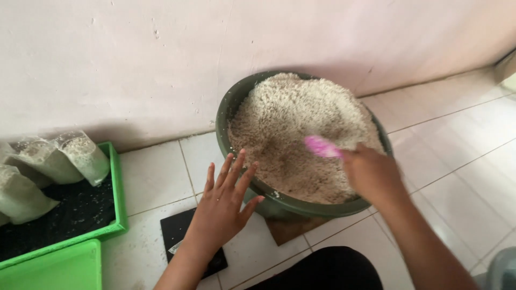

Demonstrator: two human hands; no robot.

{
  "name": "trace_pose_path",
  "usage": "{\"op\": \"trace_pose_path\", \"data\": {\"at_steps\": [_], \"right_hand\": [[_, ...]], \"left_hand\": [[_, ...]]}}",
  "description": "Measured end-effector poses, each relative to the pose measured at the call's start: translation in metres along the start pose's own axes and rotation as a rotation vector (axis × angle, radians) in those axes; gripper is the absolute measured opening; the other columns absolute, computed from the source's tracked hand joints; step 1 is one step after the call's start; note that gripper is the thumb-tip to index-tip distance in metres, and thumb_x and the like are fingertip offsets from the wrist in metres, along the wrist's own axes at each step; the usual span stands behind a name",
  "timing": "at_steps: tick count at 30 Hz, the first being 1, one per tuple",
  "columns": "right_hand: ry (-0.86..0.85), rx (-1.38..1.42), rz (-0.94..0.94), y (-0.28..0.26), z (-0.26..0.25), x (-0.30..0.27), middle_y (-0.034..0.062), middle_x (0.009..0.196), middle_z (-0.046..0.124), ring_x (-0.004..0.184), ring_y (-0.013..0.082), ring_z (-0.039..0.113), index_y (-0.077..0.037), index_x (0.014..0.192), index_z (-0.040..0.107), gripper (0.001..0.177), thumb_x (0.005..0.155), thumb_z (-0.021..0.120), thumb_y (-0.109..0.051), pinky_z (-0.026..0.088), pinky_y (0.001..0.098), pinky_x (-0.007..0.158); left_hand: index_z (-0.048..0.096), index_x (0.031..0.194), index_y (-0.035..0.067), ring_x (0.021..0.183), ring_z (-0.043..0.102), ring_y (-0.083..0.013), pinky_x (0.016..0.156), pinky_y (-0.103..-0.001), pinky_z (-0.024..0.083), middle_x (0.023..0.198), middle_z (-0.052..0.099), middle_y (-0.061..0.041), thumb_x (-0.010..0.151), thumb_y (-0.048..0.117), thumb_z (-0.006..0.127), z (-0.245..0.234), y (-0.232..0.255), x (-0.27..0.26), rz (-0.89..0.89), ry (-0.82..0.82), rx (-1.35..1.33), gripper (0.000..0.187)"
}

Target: Filling and weighing small plastic bags with cookies or ingredients from a large container.

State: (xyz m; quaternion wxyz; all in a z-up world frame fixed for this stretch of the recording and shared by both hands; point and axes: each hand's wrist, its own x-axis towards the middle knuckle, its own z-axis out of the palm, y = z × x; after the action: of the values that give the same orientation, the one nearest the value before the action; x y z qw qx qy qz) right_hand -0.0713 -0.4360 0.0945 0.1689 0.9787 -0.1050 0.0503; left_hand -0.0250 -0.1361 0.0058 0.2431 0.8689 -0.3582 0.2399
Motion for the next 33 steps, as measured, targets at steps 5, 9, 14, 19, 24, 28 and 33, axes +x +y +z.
{"op": "trace_pose_path", "data": {"at_steps": [5,9,14,19,24,28,33], "right_hand": [[0.011,-0.151,0.241,0.045,-0.039,-0.034,-0.0038,0.092,0.067,0.072,0.0150,0.067,-0.025,0.104,0.069,0.030,0.103,0.041,-0.034,0.055,0.0312,0.063],[0.083,-0.227,0.276,0.066,-0.041,-0.059,-0.0014,0.085,0.064,0.076,0.0167,0.065,-0.019,0.087,0.071,0.024,0.096,0.050,-0.026,0.052,0.0324,0.065],[-0.227,-0.176,0.233,0.063,-0.032,-0.041,0.0035,0.080,0.067,0.063,0.0148,0.063,-0.016,0.084,0.073,0.021,0.092,0.053,-0.016,0.052,0.0314,0.059],[-0.221,0.073,0.027,0.033,0.052,0.007,0.0112,0.082,0.071,0.070,0.0294,0.067,-0.009,0.082,0.072,0.015,0.080,0.061,-0.018,0.053,0.0412,0.069],[-0.266,0.309,-0.104,-0.010,0.073,0.036,0.0003,0.075,0.070,0.063,0.0203,0.062,-0.017,0.080,0.071,0.012,0.084,0.061,-0.013,0.050,0.0343,0.062],[-0.221,0.291,-0.074,-0.019,0.025,0.029,0.0039,0.083,0.071,0.070,0.0190,0.066,-0.015,0.088,0.073,0.014,0.090,0.060,-0.019,0.053,0.0346,0.069],[-0.098,0.158,-0.084,-0.015,0.020,0.029,-0.0064,0.096,0.071,0.084,0.0203,0.067,-0.021,0.092,0.074,0.020,0.093,0.056,-0.028,0.055,0.0360,0.070]], "left_hand": [[0.045,0.141,0.011,0.145,0.027,-0.0298,0.115,-0.053,0.019,0.158,0.031,-0.010,0.091,0.044,0.057,-0.007,0.003,-0.007,-0.020,-0.056,-0.026,0.060],[0.051,0.135,0.015,0.136,0.042,-0.0244,0.112,-0.051,0.028,0.152,0.041,-0.005,0.088,0.041,0.062,-0.024,0.010,-0.001,-0.056,-0.127,-0.053,0.055],[0.047,0.137,0.015,0.129,0.047,-0.0279,0.110,-0.048,0.031,0.148,0.044,-0.008,0.086,0.039,0.063,-0.042,0.004,0.013,-0.066,-0.175,-0.025,0.059],[0.056,0.130,0.016,0.118,0.059,-0.0247,0.100,-0.042,0.043,0.136,0.058,-0.004,0.080,0.028,0.070,-0.053,-0.001,-0.012,-0.203,-0.081,-0.064,0.053],[0.057,0.123,0.008,0.105,0.063,-0.0267,0.091,-0.039,0.049,0.117,0.065,-0.008,0.080,0.015,0.070,-0.040,-0.022,-0.045,-0.353,0.148,-0.137,0.046],[0.057,0.124,0.008,0.108,0.063,-0.0258,0.093,-0.039,0.050,0.120,0.065,-0.009,0.080,0.017,0.072,-0.043,-0.022,-0.042,-0.361,0.086,-0.185,0.047],[0.054,0.126,0.009,0.117,0.058,-0.0225,0.099,-0.039,0.044,0.132,0.059,-0.006,0.081,0.015,0.069,-0.040,-0.002,-0.032,-0.046,0.024,-0.252,0.048]]}}
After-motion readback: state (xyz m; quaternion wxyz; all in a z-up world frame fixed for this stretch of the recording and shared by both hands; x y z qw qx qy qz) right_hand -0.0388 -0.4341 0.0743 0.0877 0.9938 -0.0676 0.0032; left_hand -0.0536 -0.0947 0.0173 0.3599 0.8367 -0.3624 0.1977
